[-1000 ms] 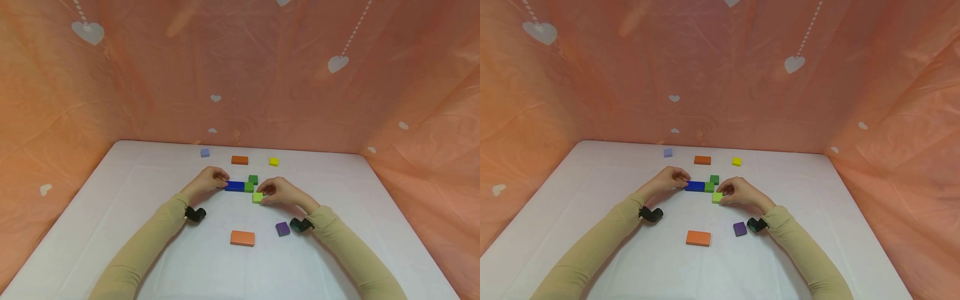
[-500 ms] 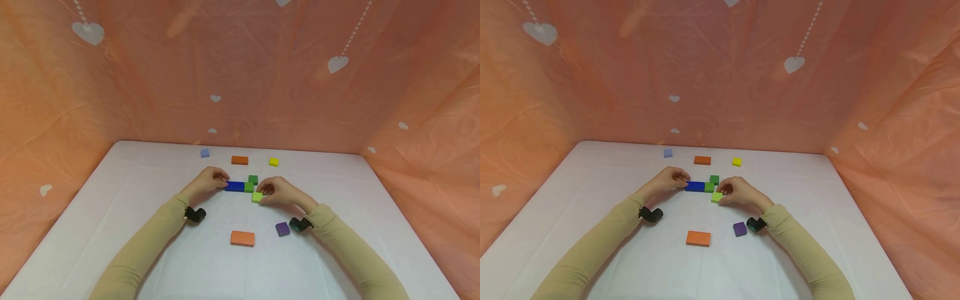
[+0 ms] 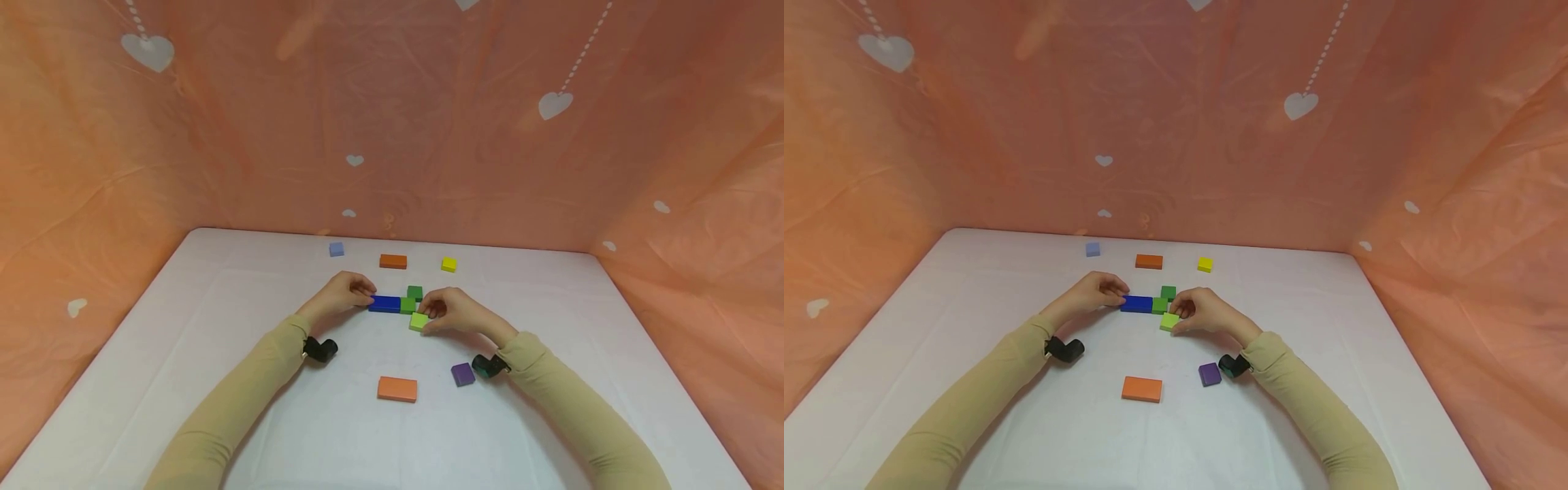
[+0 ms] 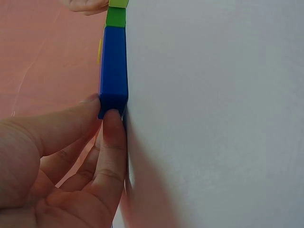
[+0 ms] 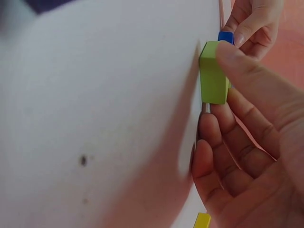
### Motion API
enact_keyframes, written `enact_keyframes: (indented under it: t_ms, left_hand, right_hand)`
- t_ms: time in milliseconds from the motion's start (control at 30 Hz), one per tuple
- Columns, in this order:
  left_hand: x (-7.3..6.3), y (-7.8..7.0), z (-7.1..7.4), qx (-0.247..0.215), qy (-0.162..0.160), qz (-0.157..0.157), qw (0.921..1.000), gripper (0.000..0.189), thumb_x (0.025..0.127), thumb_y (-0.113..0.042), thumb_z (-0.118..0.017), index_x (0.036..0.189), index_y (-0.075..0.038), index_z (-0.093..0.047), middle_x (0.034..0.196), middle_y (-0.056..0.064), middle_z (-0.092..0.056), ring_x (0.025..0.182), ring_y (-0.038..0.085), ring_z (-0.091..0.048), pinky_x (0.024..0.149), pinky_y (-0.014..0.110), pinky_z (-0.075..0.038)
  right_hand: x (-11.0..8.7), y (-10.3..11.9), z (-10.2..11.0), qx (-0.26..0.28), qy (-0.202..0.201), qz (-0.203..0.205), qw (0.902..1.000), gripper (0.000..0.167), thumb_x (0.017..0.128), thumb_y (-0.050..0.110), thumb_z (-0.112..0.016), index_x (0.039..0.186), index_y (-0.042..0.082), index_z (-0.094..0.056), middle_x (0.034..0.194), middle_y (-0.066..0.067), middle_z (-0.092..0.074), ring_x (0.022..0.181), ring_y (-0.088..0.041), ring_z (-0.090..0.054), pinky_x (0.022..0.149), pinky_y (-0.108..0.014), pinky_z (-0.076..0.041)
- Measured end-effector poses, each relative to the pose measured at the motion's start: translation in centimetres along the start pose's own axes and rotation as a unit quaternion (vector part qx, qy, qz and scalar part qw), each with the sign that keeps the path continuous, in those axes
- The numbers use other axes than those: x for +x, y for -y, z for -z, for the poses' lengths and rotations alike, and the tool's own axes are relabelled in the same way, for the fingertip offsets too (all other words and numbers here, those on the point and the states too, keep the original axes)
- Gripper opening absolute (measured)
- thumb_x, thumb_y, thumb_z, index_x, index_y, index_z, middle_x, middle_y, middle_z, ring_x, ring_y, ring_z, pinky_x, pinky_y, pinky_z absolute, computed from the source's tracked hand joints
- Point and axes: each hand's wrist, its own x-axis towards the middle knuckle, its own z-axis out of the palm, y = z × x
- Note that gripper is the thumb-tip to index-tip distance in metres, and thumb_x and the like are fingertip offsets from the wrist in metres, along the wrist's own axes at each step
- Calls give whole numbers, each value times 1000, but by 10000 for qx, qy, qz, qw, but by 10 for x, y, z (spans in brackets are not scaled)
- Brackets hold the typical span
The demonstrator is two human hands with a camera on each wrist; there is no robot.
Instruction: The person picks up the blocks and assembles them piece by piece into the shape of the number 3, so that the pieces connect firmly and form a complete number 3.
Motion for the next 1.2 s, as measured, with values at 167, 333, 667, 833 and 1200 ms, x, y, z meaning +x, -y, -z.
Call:
enact_keyframes:
  t_ms: [167, 333, 667, 833, 1200]
  left_hand:
    - [0, -1, 0, 75, -19, 72, 9999, 22, 89, -4, -67, 109, 2, -65, 95, 9, -64, 86, 20, -58, 77, 28, -50]
    - [1, -1, 0, 31, 4, 84, 10000, 22, 88, -3, -67, 109, 2, -65, 95, 9, -64, 85, 20, -58, 77, 28, -51]
    - [0, 2, 0, 1, 30, 6, 10000, 22, 89, -3, -67, 110, 3, -65, 95, 9, -65, 85, 19, -59, 77, 28, -51]
    - [0, 2, -1, -33, 28, 14, 10000, 23, 88, -3, -67, 110, 4, -65, 96, 10, -64, 86, 19, -58, 78, 28, -50]
    - [1, 2, 0, 25, 36, -63, 10000, 24, 88, -3, -67, 110, 5, -65, 96, 10, -64, 86, 20, -58, 78, 28, -50]
  right_hand:
    - [1, -2, 1, 15, 13, -44, 10000, 33, 73, 16, -84, 98, 5, -67, 85, 0, -61, 78, -15, -56, 72, -26, -49]
    - [2, -4, 1, 16, 31, -91, 10000, 34, 73, 17, -84, 99, 5, -66, 86, 0, -61, 79, -15, -56, 72, -26, -50]
    - [1, -5, 0, -8, 24, -145, 9999, 33, 73, 15, -84, 99, 5, -66, 85, -1, -61, 78, -16, -56, 71, -26, -50]
    - [0, -5, 0, 7, 6, -189, 9998, 33, 73, 15, -84, 99, 5, -66, 86, -2, -61, 79, -16, -56, 72, -26, -50]
    - [0, -5, 1, 50, 3, -233, 9997, 34, 74, 15, -83, 101, 5, -66, 88, -1, -61, 80, -16, -57, 73, -26, -50]
